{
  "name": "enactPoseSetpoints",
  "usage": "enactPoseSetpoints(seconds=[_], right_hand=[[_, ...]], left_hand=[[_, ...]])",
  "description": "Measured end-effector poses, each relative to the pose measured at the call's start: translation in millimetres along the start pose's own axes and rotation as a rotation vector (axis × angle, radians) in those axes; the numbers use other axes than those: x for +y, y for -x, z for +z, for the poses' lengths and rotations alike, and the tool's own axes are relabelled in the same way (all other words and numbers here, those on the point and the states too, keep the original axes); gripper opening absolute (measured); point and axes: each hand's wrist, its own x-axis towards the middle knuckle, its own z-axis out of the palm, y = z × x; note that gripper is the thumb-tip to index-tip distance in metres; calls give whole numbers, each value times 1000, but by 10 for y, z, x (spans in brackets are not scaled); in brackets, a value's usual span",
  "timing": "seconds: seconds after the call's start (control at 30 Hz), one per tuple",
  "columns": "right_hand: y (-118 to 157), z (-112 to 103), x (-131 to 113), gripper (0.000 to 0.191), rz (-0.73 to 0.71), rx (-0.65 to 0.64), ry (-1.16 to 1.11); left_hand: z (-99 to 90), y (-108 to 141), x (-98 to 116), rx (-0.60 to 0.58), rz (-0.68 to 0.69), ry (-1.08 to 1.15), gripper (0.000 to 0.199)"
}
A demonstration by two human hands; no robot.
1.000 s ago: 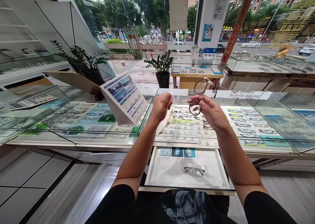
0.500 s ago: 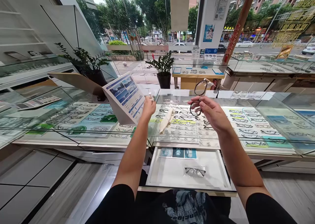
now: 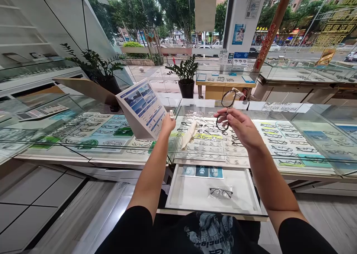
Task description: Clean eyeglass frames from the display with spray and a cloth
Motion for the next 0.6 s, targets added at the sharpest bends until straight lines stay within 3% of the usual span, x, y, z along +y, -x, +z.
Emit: enactPoseSetpoints(seconds=[0.3,0.6], right_hand=[[4,-9,13,30,-2,-12,10],[2,-8,14,35,1,8,15]], left_hand=[[-53,76,65,32,1,78,54],[-205,199,286,137,43,153,65]])
